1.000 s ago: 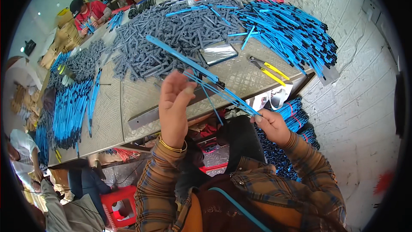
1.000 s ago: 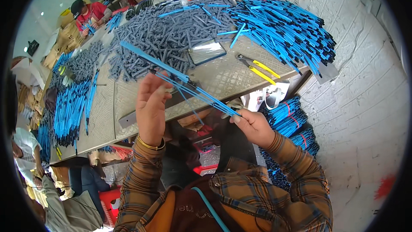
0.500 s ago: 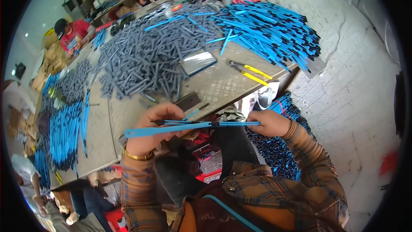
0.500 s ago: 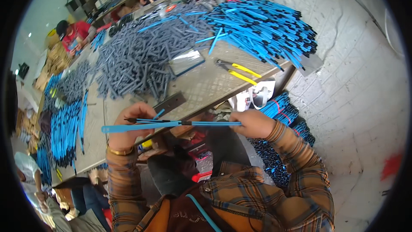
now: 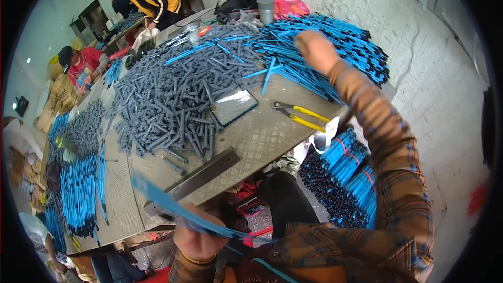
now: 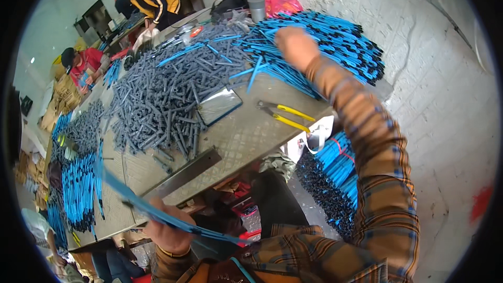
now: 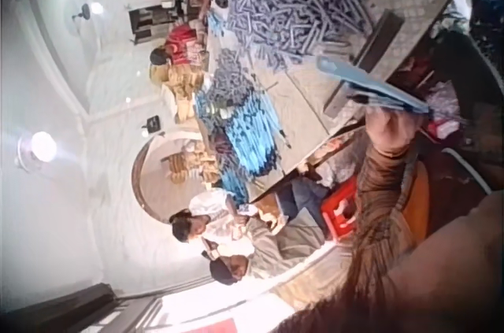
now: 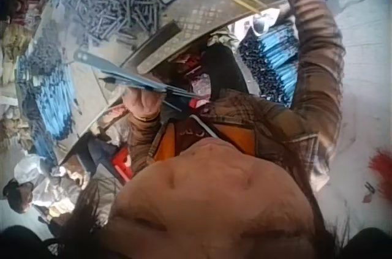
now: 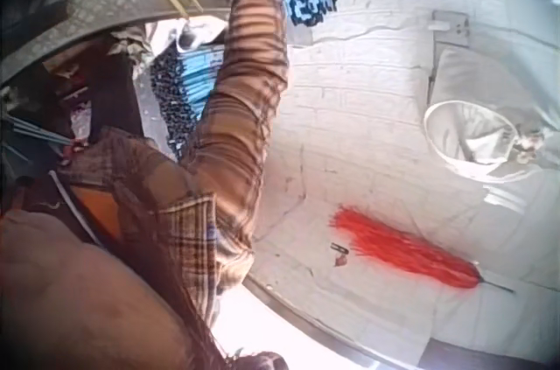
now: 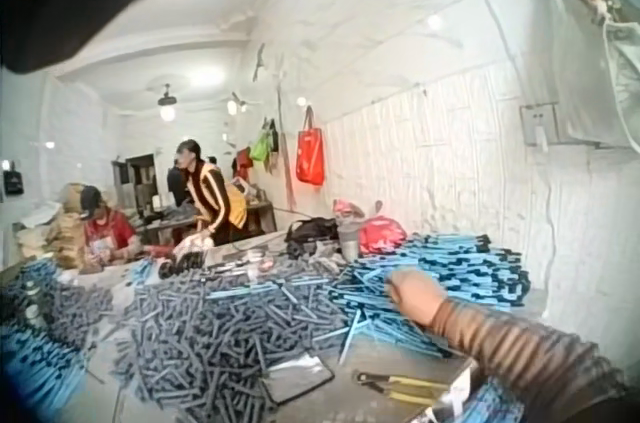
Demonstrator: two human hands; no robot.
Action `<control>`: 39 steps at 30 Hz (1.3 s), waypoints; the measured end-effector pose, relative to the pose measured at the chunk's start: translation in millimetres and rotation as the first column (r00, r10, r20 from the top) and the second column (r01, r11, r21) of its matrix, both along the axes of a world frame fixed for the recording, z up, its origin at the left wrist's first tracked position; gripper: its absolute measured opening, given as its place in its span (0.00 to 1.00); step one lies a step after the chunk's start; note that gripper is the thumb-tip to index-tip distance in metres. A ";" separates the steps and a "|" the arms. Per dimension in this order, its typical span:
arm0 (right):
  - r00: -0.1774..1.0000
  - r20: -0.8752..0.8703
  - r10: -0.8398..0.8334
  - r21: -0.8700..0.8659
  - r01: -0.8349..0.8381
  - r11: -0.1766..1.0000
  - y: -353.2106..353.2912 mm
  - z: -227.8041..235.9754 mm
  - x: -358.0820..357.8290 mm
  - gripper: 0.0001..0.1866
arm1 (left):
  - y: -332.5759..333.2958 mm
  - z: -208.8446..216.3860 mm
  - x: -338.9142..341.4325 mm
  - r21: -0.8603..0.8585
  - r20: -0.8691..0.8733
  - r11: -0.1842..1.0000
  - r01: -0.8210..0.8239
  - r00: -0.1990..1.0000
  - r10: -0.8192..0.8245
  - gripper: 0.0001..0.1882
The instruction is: The person trims umbrella ribs and secures them onto a hub using pliers and wire by hand. The person then ties the rib bundles together with string, sets them onto a pile, and sorts through additional umbrella ribs.
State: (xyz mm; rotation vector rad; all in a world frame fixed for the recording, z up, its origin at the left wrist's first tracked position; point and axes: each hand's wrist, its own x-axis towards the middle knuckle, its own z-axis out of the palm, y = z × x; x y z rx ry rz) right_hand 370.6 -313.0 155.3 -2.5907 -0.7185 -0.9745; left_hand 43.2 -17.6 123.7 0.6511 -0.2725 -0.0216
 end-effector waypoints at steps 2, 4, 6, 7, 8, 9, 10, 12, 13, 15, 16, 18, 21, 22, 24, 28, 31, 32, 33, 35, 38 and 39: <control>0.939 0.184 -0.292 -0.185 0.325 0.927 -36.5 -4.0 75.3 0.11 | 8.8 -10.5 -4.8 0.076 -0.039 0.997 0.008 0.999 -0.005 0.12; 0.889 0.143 -0.435 -0.262 0.458 0.850 -43.1 -6.8 98.8 0.13 | 21.7 -22.8 -16.0 0.161 -0.094 0.987 -0.007 0.995 0.023 0.12; 0.866 0.071 -0.495 -0.307 0.491 0.816 -44.9 -8.2 106.3 0.13 | 39.2 -38.5 -29.1 0.109 -0.221 0.989 0.099 0.973 -0.073 0.11; 0.864 0.067 -0.499 -0.348 0.489 0.800 -44.1 -9.8 106.0 0.13 | 46.3 -42.6 -32.3 0.072 -0.287 0.984 0.161 0.948 -0.134 0.11; 0.859 0.064 -0.507 -0.389 0.490 0.780 -45.0 -11.1 104.8 0.12 | 51.2 -44.4 -33.5 0.069 -0.291 0.985 0.158 0.948 -0.131 0.11; 0.852 0.063 -0.520 -0.429 0.493 0.757 -47.4 -12.3 102.5 0.12 | 55.0 -45.6 -34.5 0.050 -0.288 0.979 0.198 0.941 -0.176 0.11; 0.849 0.063 -0.524 -0.433 0.496 0.752 -50.4 -13.3 99.7 0.12 | 57.1 -46.5 -35.0 0.031 -0.283 0.970 0.242 0.933 -0.224 0.11; 0.913 0.083 -0.400 -0.137 0.408 0.903 -51.4 -11.5 88.1 0.10 | 55.7 -49.3 -34.8 0.010 -0.275 0.955 0.296 0.919 -0.282 0.11; 0.935 0.113 -0.338 0.016 0.338 0.941 -50.8 -8.3 78.2 0.11 | 53.9 -50.2 -32.7 0.036 -0.267 0.957 0.289 0.925 -0.270 0.12; 0.971 -0.087 -0.220 0.179 0.233 0.956 -52.3 -0.9 55.9 0.12 | 47.7 -48.7 -25.5 0.089 -0.244 0.958 0.274 0.938 -0.246 0.13; 0.964 -0.260 -0.050 0.359 0.145 0.922 -52.0 3.3 40.9 0.13 | 40.4 -44.2 -24.3 0.087 -0.236 0.956 0.279 0.938 -0.252 0.13; 0.833 -0.466 0.297 0.623 0.071 0.779 -31.6 14.3 -2.6 0.14 | 23.0 -32.0 -22.2 0.172 -0.215 0.978 0.121 0.973 -0.083 0.17; 0.680 -0.498 0.538 0.732 -0.003 0.681 -9.4 17.6 -83.0 0.14 | 15.5 -13.9 -13.3 0.233 -0.100 0.972 -0.035 0.993 0.060 0.19; 0.608 -0.499 0.617 0.766 -0.023 0.642 -8.6 16.1 -104.7 0.14 | 14.7 -6.6 -10.2 0.230 -0.084 0.966 -0.120 0.986 0.142 0.19; 0.531 -0.503 0.682 0.795 -0.025 0.606 -11.4 8.6 -143.2 0.14 | 8.7 7.2 5.5 0.221 -0.078 0.956 -0.193 0.974 0.215 0.20; 0.341 -0.569 0.749 0.758 -0.137 0.638 11.8 -11.5 -211.0 0.11 | 0.5 35.5 11.5 0.140 -0.080 0.923 -0.357 0.926 0.370 0.16; 0.172 -0.602 0.779 0.732 -0.268 0.626 21.7 -27.1 -233.0 0.09 | -9.9 37.9 15.9 0.164 -0.073 0.924 -0.347 0.929 0.362 0.13; 0.114 -0.643 0.758 0.704 -0.303 0.643 19.6 -29.3 -240.6 0.09 | -13.9 34.4 12.8 0.184 -0.033 0.873 -0.451 0.885 0.464 0.12; 0.054 -0.681 0.730 0.676 -0.338 0.655 18.7 -32.0 -247.0 0.09 | -17.3 29.8 8.8 0.199 0.009 0.810 -0.551 0.828 0.561 0.11; 0.115 -0.643 0.757 0.685 -0.355 0.636 23.7 -38.4 -252.9 0.10 | -21.4 23.5 1.6 0.215 0.042 0.738 -0.639 0.761 0.647 0.10; 0.217 -0.559 0.801 0.688 -0.417 0.593 34.8 -45.0 -259.6 0.11 | -25.2 18.3 -11.1 0.314 0.176 0.636 -0.705 0.702 0.690 0.10; 0.248 -0.549 0.798 0.677 -0.428 0.599 40.5 -47.0 -262.2 0.11 | -27.2 17.9 -11.4 0.317 0.173 0.637 -0.702 0.704 0.689 0.10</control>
